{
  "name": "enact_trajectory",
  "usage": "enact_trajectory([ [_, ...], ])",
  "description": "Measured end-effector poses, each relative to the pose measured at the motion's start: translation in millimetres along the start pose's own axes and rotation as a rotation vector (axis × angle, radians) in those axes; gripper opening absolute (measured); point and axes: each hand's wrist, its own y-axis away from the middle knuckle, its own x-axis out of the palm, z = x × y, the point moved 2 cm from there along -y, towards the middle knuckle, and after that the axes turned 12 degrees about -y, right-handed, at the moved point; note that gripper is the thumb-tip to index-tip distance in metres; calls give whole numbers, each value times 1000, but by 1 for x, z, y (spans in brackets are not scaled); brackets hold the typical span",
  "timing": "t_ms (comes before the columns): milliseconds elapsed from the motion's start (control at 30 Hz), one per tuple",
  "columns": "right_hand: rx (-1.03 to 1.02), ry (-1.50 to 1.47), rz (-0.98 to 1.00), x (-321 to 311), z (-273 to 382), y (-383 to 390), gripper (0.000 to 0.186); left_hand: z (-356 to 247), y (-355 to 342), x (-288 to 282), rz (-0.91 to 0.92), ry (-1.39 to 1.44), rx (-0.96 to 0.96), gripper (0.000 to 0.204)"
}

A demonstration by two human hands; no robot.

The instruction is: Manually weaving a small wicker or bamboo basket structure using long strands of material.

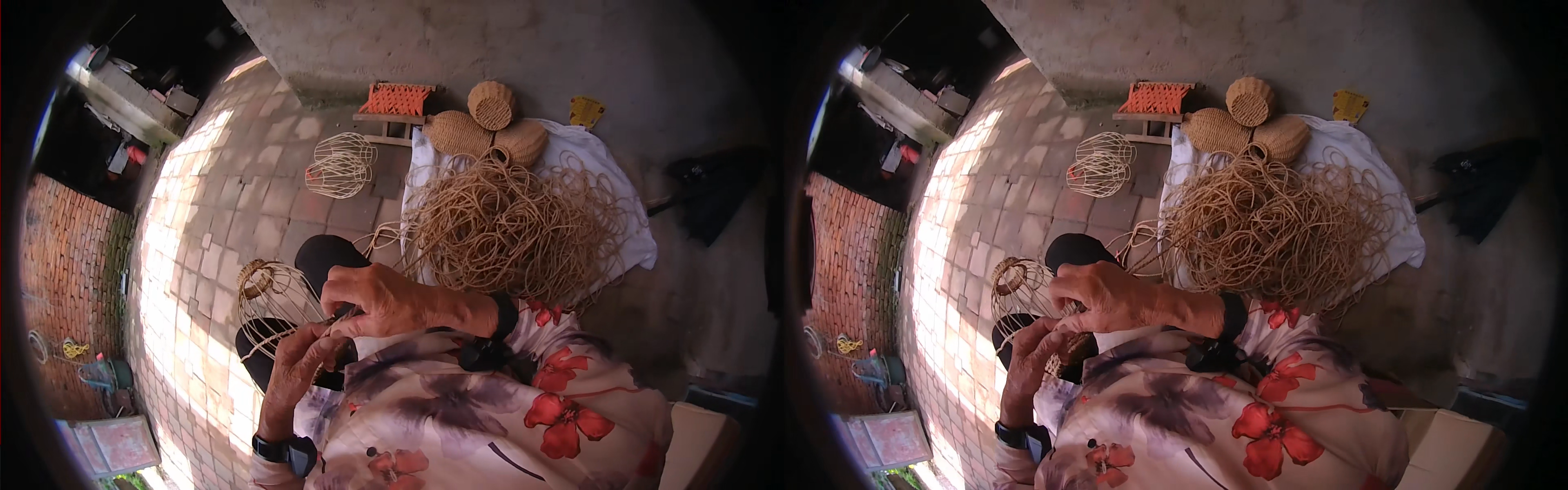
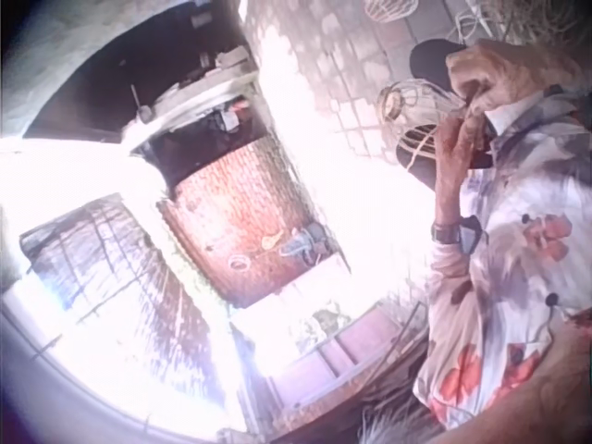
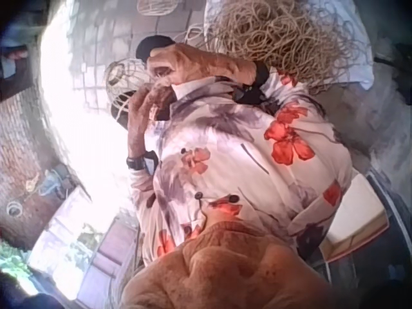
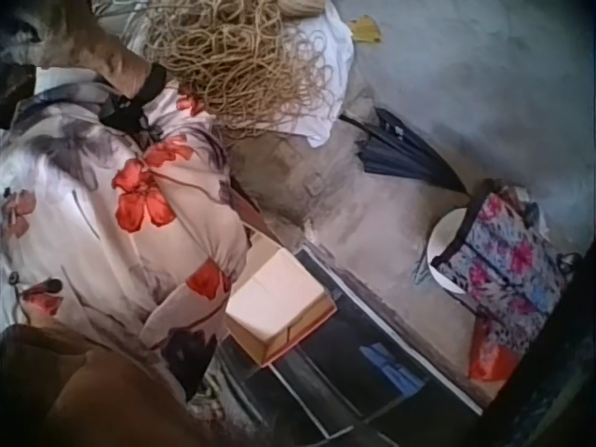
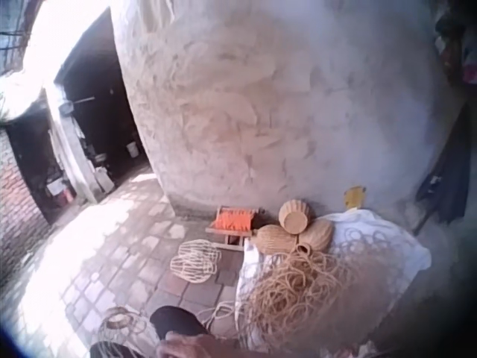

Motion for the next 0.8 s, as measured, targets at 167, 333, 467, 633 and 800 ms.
enact_trajectory([
  [167, 274, -175, 413, 12, -69, 19, 29, -22, 34, -20, -186, -321, 59, 28],
  [333, 347, 579, -119, -127, -124, 78, 17, 16, 78, -101, -667, -428, -4, 27],
  [467, 180, 801, -806, -183, -105, 91, 15, 39, 103, -123, -824, -506, -5, 26],
  [633, -214, 432, -1194, -228, 22, 57, 15, -4, 119, -118, -1044, -665, 130, 25],
  [800, 255, 998, -707, -235, -14, 72, 27, 10, 147, -171, -1354, -512, 185, 23],
])
